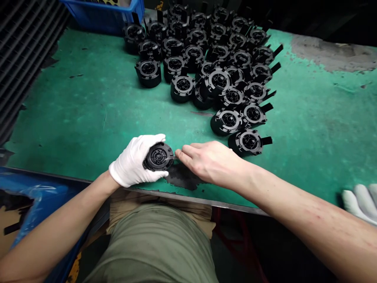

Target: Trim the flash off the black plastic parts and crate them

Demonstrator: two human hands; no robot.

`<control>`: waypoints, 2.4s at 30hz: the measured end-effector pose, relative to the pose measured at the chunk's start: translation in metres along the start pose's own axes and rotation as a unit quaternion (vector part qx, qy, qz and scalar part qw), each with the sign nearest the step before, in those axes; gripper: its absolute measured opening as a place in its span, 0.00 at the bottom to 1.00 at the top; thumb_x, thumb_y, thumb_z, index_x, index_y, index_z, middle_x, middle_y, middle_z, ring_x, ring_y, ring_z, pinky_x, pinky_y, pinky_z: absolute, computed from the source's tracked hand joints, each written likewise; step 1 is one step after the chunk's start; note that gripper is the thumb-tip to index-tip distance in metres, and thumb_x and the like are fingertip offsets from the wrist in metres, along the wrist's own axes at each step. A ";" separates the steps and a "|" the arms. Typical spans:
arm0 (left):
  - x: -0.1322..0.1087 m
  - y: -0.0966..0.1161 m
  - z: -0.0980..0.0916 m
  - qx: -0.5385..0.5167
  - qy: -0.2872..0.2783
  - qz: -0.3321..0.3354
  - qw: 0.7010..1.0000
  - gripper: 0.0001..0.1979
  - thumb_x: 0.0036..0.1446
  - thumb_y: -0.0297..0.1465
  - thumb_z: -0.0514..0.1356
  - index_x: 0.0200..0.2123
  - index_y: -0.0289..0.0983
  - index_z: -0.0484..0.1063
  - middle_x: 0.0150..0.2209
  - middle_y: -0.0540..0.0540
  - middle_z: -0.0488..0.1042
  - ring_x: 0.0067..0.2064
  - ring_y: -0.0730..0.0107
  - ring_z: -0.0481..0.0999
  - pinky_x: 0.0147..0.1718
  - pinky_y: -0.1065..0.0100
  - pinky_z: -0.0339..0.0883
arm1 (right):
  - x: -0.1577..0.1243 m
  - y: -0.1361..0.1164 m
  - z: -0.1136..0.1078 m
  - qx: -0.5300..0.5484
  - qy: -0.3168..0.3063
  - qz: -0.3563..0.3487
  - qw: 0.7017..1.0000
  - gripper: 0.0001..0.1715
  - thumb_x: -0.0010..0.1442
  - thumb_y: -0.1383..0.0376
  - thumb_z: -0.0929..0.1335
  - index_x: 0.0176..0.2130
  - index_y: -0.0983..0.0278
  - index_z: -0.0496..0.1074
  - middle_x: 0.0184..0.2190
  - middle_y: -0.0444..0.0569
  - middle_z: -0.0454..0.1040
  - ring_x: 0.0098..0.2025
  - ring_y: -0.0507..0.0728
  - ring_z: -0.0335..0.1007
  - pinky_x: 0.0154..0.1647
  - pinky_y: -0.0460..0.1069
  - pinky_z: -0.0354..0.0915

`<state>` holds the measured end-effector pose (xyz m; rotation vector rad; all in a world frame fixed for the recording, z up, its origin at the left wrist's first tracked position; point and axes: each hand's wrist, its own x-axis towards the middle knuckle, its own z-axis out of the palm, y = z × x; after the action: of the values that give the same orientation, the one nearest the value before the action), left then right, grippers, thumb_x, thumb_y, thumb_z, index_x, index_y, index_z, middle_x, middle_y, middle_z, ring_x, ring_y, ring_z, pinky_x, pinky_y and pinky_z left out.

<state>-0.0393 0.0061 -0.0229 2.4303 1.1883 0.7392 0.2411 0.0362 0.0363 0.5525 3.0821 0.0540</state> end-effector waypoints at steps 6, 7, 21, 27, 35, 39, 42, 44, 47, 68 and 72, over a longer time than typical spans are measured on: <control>0.001 0.000 -0.001 0.000 -0.008 -0.003 1.000 0.50 0.53 0.56 0.70 0.70 0.38 0.58 0.60 0.33 0.76 0.59 0.42 0.78 0.56 0.49 0.70 | 0.001 0.005 0.001 0.000 -0.006 -0.023 1.000 0.20 0.75 0.73 0.58 0.59 0.74 0.70 0.33 0.50 0.73 0.34 0.55 0.68 0.29 0.52 0.57; 0.001 0.000 -0.001 0.001 -0.008 -0.003 1.000 0.50 0.53 0.56 0.70 0.70 0.38 0.58 0.60 0.33 0.76 0.59 0.42 0.78 0.56 0.49 0.70 | 0.002 0.007 0.001 0.000 -0.008 -0.026 1.000 0.20 0.75 0.73 0.58 0.59 0.74 0.70 0.33 0.50 0.74 0.34 0.55 0.68 0.29 0.52 0.58; 0.000 -0.004 0.000 -0.009 0.003 0.015 1.000 0.50 0.51 0.54 0.73 0.69 0.38 0.59 0.60 0.34 0.77 0.59 0.43 0.80 0.57 0.49 0.72 | 0.011 0.021 -0.005 0.007 -0.028 -0.081 0.996 0.19 0.76 0.73 0.56 0.56 0.71 0.72 0.33 0.48 0.71 0.33 0.55 0.65 0.28 0.52 0.52; -0.003 -0.002 0.003 0.008 0.027 -0.016 0.999 0.52 0.49 0.57 0.73 0.68 0.39 0.58 0.60 0.33 0.76 0.58 0.42 0.80 0.58 0.46 0.74 | 0.004 0.025 0.000 0.046 0.025 -0.006 0.999 0.18 0.79 0.67 0.58 0.57 0.67 0.72 0.34 0.46 0.72 0.34 0.54 0.66 0.29 0.50 0.53; -0.027 0.039 0.016 0.063 0.073 -0.106 0.990 0.62 0.44 0.58 0.75 0.72 0.35 0.51 0.61 0.28 0.72 0.60 0.37 0.78 0.56 0.46 0.78 | -0.029 -0.068 0.015 0.129 0.152 0.290 0.936 0.23 0.76 0.67 0.63 0.68 0.64 0.66 0.34 0.46 0.70 0.33 0.53 0.69 0.33 0.47 0.64; -0.023 0.046 0.012 0.020 0.027 -0.142 0.989 0.68 0.37 0.63 0.76 0.72 0.38 0.50 0.58 0.33 0.74 0.55 0.43 0.83 0.47 0.54 0.82 | -0.033 -0.106 0.017 0.160 0.128 0.378 0.903 0.27 0.76 0.68 0.62 0.70 0.63 0.63 0.40 0.52 0.72 0.39 0.58 0.70 0.40 0.51 0.71; -0.013 0.044 0.008 -0.013 -0.016 -0.156 0.988 0.70 0.34 0.65 0.75 0.72 0.38 0.53 0.63 0.31 0.72 0.59 0.41 0.81 0.49 0.53 0.82 | -0.033 -0.115 0.018 0.168 0.110 0.390 0.899 0.27 0.76 0.68 0.61 0.70 0.62 0.63 0.41 0.53 0.72 0.40 0.59 0.70 0.39 0.52 0.72; -0.009 0.043 0.007 -0.026 -0.058 -0.167 0.984 0.64 0.37 0.63 0.75 0.71 0.40 0.57 0.64 0.33 0.73 0.59 0.43 0.82 0.52 0.53 0.82 | -0.032 -0.116 0.018 0.142 0.087 0.392 0.905 0.26 0.76 0.68 0.61 0.69 0.63 0.64 0.40 0.53 0.72 0.37 0.57 0.68 0.36 0.50 0.70; -0.007 0.043 0.006 -0.041 -0.085 -0.175 0.980 0.51 0.43 0.58 0.76 0.66 0.44 0.66 0.61 0.41 0.79 0.56 0.48 0.84 0.54 0.55 0.81 | -0.030 -0.114 0.015 0.088 0.055 0.383 0.918 0.26 0.74 0.71 0.61 0.68 0.64 0.66 0.41 0.52 0.72 0.36 0.56 0.66 0.32 0.48 0.64; -0.008 0.039 0.008 -0.047 -0.037 -0.125 0.990 0.44 0.45 0.56 0.75 0.62 0.45 0.71 0.57 0.45 0.82 0.52 0.52 0.86 0.48 0.59 0.81 | -0.014 -0.111 0.002 0.035 -0.007 0.390 0.920 0.25 0.70 0.74 0.63 0.62 0.62 0.72 0.37 0.50 0.71 0.37 0.58 0.60 0.34 0.52 0.59; -0.009 0.039 0.009 -0.046 -0.041 -0.131 0.989 0.43 0.46 0.56 0.75 0.62 0.45 0.71 0.57 0.45 0.82 0.53 0.52 0.86 0.48 0.60 0.81 | -0.012 -0.111 0.001 0.036 -0.016 0.396 0.918 0.24 0.70 0.75 0.63 0.61 0.62 0.72 0.36 0.50 0.71 0.37 0.59 0.60 0.35 0.52 0.58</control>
<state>-0.0138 -0.0249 -0.0130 2.1532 1.3739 0.5945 0.2142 -0.0723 0.0316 1.7248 2.6071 -0.0628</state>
